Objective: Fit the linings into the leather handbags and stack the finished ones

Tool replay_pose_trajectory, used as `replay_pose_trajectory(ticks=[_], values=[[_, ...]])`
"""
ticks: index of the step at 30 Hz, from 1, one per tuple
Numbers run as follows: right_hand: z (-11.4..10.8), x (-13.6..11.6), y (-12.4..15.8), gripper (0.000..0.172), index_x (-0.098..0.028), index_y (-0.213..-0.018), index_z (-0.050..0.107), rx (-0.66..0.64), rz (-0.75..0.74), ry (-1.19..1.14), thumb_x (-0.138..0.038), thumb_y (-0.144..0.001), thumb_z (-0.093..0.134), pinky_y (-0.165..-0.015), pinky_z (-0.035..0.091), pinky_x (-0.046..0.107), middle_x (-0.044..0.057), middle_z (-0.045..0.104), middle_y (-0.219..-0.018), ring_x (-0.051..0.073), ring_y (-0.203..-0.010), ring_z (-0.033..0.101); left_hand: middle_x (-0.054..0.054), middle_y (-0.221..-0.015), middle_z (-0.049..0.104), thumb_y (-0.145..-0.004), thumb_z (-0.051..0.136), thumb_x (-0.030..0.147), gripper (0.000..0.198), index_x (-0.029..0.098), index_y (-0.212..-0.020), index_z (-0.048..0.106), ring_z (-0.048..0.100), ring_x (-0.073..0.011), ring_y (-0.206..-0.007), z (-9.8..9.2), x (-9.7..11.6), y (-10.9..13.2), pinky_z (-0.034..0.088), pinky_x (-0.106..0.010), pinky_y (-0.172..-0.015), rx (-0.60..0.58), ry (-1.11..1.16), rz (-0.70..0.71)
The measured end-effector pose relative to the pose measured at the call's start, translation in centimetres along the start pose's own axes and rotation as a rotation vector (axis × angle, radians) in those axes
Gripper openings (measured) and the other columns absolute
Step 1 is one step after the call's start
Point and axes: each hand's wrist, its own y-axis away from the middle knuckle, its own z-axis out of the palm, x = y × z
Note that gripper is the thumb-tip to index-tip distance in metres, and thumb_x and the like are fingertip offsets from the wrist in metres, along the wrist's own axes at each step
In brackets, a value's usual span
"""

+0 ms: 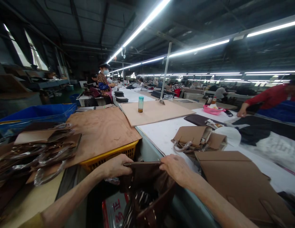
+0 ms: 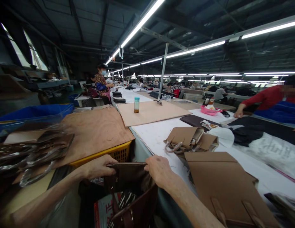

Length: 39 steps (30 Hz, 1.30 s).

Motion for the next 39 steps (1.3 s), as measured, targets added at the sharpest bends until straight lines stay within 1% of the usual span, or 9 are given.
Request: replay_pose_trajectory(ticks=[3, 6, 11, 15, 21, 26, 31, 34, 39], values=[[0.1, -0.2, 1.3, 0.021, -0.019, -0.072, 0.064, -0.034, -0.041, -0.040, -0.028, -0.083, 0.048, -0.061, 0.033, 0.026, 0.006, 0.068, -0.078, 0.020, -0.078, 0.060, 0.002, -0.064, 0.060, -0.063, 0.050, 0.020, 0.026, 0.013, -0.082, 0.067, 0.051, -0.0126, -0.058, -1.4, -0.1, 0.4, 0.040, -0.018, -0.051, -0.062, -0.029, 0.002], [0.7, -0.9, 3.3, 0.022, -0.020, -0.067, 0.059, -0.057, -0.087, -0.129, -0.029, -0.083, 0.047, -0.060, 0.030, 0.026, 0.002, 0.065, -0.072, 0.018, -0.073, 0.058, 0.003, -0.060, 0.058, -0.063, 0.056, 0.022, 0.022, 0.014, -0.079, 0.068, 0.049, -0.0114, -0.055, -1.5, -0.8, 1.1, 0.039, -0.017, -0.049, -0.138, -0.003, 0.004], [2.5, -1.2, 5.7, 0.024, -0.019, -0.057, 0.046, -0.187, -0.140, -0.434, -0.028, -0.079, 0.051, -0.058, 0.026, 0.024, -0.004, 0.053, -0.061, 0.013, -0.068, 0.050, 0.005, -0.053, 0.054, -0.061, 0.063, 0.024, 0.016, 0.015, -0.073, 0.069, 0.046, -0.0093, -0.049, 0.5, -2.7, 1.9, 0.038, -0.016, -0.045, -0.286, 0.148, -0.049], [4.3, -0.8, 6.1, 0.029, -0.018, -0.053, 0.038, -0.342, -0.077, -0.614, -0.029, -0.074, 0.055, -0.051, 0.022, 0.022, -0.007, 0.036, -0.052, 0.009, -0.055, 0.038, 0.004, -0.057, 0.059, -0.059, 0.065, 0.023, 0.019, 0.015, -0.076, 0.070, 0.050, -0.0093, -0.051, 2.5, -4.5, 1.3, 0.041, -0.015, -0.048, -0.333, 0.246, -0.105], [6.5, 0.0, 5.8, 0.028, -0.019, -0.054, 0.036, -0.461, 0.019, -0.764, -0.030, -0.071, 0.055, -0.047, 0.020, 0.022, -0.007, 0.031, -0.055, 0.009, -0.055, 0.033, 0.003, -0.068, 0.064, -0.060, 0.066, 0.025, 0.030, 0.016, -0.088, 0.070, 0.055, -0.0127, -0.062, 3.7, -5.7, 0.2, 0.045, -0.017, -0.054, -0.362, 0.219, -0.135], [7.3, 0.4, 4.9, 0.023, -0.019, -0.057, 0.041, -0.565, -0.001, -0.902, -0.031, -0.072, 0.054, -0.045, 0.020, 0.022, -0.007, 0.032, -0.054, 0.009, -0.053, 0.029, 0.003, -0.081, 0.063, -0.057, 0.071, 0.027, 0.041, 0.019, -0.097, 0.066, 0.055, -0.0145, -0.073, 3.6, -5.1, 0.2, 0.045, -0.020, -0.063, -0.327, 0.280, -0.087], [7.7, 0.3, 4.5, 0.024, -0.018, -0.058, 0.046, -0.619, -0.018, -0.963, -0.036, -0.071, 0.055, -0.044, 0.020, 0.020, -0.006, 0.033, -0.054, 0.009, -0.052, 0.030, 0.002, -0.091, 0.061, -0.058, 0.073, 0.029, 0.046, 0.020, -0.102, 0.062, 0.053, -0.0160, -0.084, 3.9, -2.6, 0.3, 0.042, -0.021, -0.072, -0.271, 0.199, 0.039], [7.7, 0.2, 4.3, 0.026, -0.017, -0.058, 0.046, -0.635, -0.015, -0.967, -0.038, -0.071, 0.055, -0.044, 0.020, 0.020, -0.006, 0.034, -0.054, 0.008, -0.051, 0.030, 0.002, -0.081, 0.060, -0.072, 0.058, 0.029, 0.027, 0.015, -0.095, 0.065, 0.052, -0.0137, -0.073, 4.3, -1.4, -0.2, 0.041, -0.020, -0.065, -0.272, 0.102, 0.063], [7.5, 0.0, 4.3, 0.027, -0.018, -0.059, 0.042, -0.649, -0.013, -0.957, -0.037, -0.074, 0.054, -0.043, 0.018, 0.021, -0.006, 0.033, -0.054, 0.008, -0.051, 0.028, 0.003, -0.064, 0.053, -0.078, 0.045, 0.026, 0.027, 0.012, -0.085, 0.067, 0.043, -0.0095, -0.057, 4.5, -1.9, -1.2, 0.035, -0.017, -0.052, -0.286, -0.041, 0.061]])
